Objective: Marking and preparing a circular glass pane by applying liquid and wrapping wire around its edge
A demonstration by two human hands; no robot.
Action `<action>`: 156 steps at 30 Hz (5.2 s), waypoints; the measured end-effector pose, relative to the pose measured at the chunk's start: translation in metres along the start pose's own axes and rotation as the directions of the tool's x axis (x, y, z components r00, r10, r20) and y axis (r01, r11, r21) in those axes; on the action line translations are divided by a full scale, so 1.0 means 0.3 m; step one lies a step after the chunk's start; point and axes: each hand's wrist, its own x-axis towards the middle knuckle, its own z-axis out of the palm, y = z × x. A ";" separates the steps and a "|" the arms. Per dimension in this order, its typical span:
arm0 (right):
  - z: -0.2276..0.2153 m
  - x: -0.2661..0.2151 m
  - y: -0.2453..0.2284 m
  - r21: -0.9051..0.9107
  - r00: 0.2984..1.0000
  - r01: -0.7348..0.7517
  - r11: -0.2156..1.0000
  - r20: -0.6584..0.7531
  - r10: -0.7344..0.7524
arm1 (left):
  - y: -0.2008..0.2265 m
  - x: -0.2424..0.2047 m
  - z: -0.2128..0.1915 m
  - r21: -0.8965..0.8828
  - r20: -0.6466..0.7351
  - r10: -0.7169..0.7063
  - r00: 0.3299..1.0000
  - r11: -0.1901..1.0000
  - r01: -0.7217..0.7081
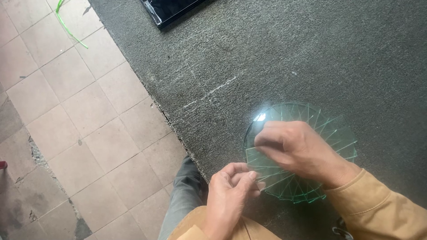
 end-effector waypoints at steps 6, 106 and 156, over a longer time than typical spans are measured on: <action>0.014 -0.002 0.020 0.005 1.000 0.006 1.000 -0.001 -0.006 | -0.018 0.012 -0.005 -0.039 0.011 0.009 1.000 0.999 -0.009; -0.010 0.021 0.032 0.123 0.999 0.005 0.992 0.037 -0.009 | -0.024 0.024 -0.016 -0.004 0.016 0.042 0.999 0.999 -0.042; -0.013 0.035 0.049 0.127 0.996 -0.017 0.992 0.093 0.005 | 0.002 0.011 -0.017 0.007 0.031 0.029 0.999 1.000 -0.030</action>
